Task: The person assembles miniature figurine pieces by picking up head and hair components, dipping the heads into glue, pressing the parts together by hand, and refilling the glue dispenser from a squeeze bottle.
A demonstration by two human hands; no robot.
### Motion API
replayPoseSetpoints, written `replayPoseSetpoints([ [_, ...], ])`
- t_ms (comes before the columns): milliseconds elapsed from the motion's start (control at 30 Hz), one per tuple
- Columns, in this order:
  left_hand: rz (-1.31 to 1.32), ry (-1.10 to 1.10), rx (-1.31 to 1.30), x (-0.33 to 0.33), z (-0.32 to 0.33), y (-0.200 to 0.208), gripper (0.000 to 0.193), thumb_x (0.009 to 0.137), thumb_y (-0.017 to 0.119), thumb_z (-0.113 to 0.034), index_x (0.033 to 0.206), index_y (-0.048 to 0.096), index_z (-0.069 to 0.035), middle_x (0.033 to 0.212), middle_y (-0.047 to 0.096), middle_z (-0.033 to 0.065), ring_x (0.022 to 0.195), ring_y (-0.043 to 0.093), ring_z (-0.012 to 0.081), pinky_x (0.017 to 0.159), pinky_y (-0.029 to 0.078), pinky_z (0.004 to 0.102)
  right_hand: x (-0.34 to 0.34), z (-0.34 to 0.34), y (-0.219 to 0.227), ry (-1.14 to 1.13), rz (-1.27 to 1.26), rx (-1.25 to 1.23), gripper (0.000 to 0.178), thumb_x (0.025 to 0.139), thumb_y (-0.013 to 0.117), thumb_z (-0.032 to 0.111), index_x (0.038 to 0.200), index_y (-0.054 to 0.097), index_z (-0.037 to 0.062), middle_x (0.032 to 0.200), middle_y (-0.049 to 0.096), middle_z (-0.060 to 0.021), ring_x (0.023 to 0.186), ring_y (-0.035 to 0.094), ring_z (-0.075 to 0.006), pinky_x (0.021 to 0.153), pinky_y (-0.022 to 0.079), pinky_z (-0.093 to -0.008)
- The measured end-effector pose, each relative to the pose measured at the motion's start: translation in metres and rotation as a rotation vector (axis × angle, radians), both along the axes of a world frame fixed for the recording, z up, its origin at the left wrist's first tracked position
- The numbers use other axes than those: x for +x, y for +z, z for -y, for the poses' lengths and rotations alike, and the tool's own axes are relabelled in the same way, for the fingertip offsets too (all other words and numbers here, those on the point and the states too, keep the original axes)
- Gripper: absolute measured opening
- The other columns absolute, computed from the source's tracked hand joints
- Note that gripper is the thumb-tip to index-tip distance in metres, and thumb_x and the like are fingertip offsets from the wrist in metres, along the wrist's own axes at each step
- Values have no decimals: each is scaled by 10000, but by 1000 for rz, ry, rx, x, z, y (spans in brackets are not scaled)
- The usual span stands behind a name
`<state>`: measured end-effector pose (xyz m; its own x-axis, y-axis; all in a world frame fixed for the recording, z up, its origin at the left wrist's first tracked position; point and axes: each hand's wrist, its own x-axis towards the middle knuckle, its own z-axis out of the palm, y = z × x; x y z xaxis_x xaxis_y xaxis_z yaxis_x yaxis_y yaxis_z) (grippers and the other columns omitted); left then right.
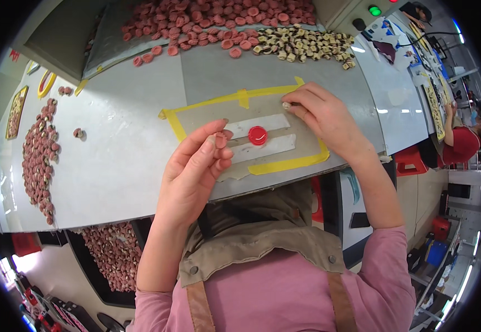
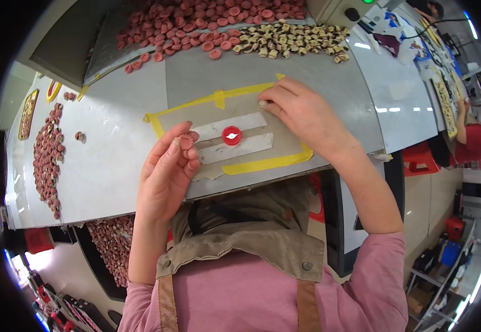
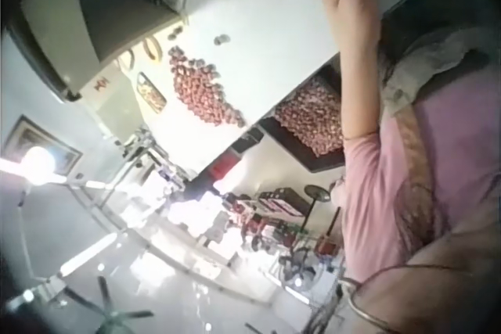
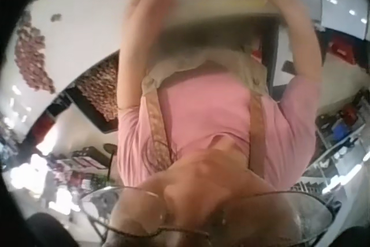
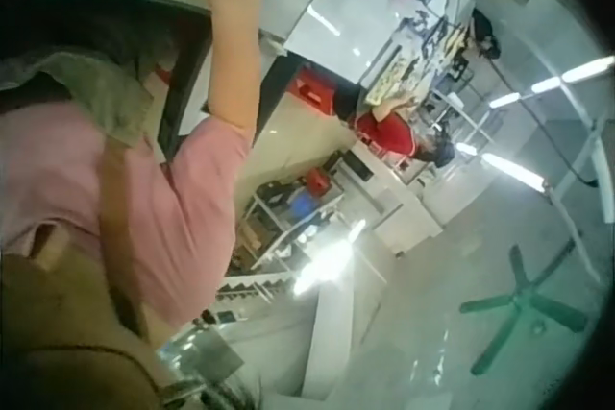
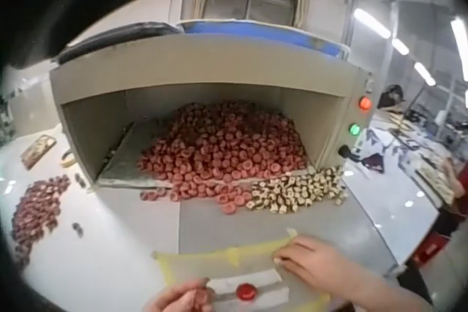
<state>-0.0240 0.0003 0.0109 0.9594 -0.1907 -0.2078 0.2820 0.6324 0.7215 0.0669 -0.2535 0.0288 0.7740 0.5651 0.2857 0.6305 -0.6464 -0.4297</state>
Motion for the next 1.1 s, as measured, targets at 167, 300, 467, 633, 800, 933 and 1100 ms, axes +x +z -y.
replayPoseSetpoints([
  [167, 14, -11, -54, 3, -2, -4, 384, 989, 523, -164, 1332, 485, 3, 1159, 575, 58, 967, 578, 105, 871, 464, 246, -1, -3, 6, 3, 77, -151, 159, 861, 614, 62, 1017, 627, 34, 913, 585, -108, 827, 597, -286, 716, 493, -354],
  [300, 2, 56, -12, 1, 3, 0, 386, 990, 509, -156, 1341, 469, 1, 1154, 577, 60, 935, 577, 76, 858, 476, 235, -4, -4, 10, 10, 5, -127, 167, 857, 617, 65, 1020, 621, 28, 912, 585, -111, 822, 594, -294, 714, 488, -357],
  [467, 71, 53, -3, -3, 3, -6, 363, 986, 523, -153, 1322, 491, -21, 1163, 577, 57, 971, 580, 95, 874, 472, 248, -30, -29, 22, 89, -102, 87, 154, 840, 636, 78, 976, 616, 9, 891, 578, -109, 844, 586, -300, 723, 475, -372],
  [633, 48, 106, 62, -4, 9, -1, 331, 983, 532, -145, 1292, 512, -28, 1156, 575, 57, 988, 582, 112, 878, 469, 261, -29, -40, 7, 172, 65, -70, 149, 810, 650, 80, 949, 626, 33, 854, 566, -81, 812, 576, -271, 722, 467, -368],
  [800, 123, 88, 19, -4, 7, -6, 328, 986, 523, -140, 1290, 513, -17, 1169, 575, 63, 982, 588, 117, 889, 467, 266, -30, -45, 8, 208, 86, -117, 145, 791, 660, 96, 923, 628, 45, 837, 558, -67, 801, 575, -250, 717, 465, -364],
  [933, 93, 74, 30, -5, 7, -4, 324, 989, 515, -138, 1289, 508, -14, 1153, 581, 66, 986, 588, 118, 885, 470, 266, -32, -46, 7, 168, 133, -163, 148, 780, 670, 87, 915, 628, 43, 834, 557, -71, 798, 578, -253, 710, 466, -364],
  [1100, 106, 100, 111, -5, 9, -2, 316, 985, 522, -140, 1276, 511, -17, 1157, 596, 67, 931, 583, 100, 862, 473, 252, -32, -46, 2, 147, 112, -87, 155, 802, 672, 79, 942, 628, 30, 845, 559, -83, 798, 579, -266, 709, 472, -348],
])
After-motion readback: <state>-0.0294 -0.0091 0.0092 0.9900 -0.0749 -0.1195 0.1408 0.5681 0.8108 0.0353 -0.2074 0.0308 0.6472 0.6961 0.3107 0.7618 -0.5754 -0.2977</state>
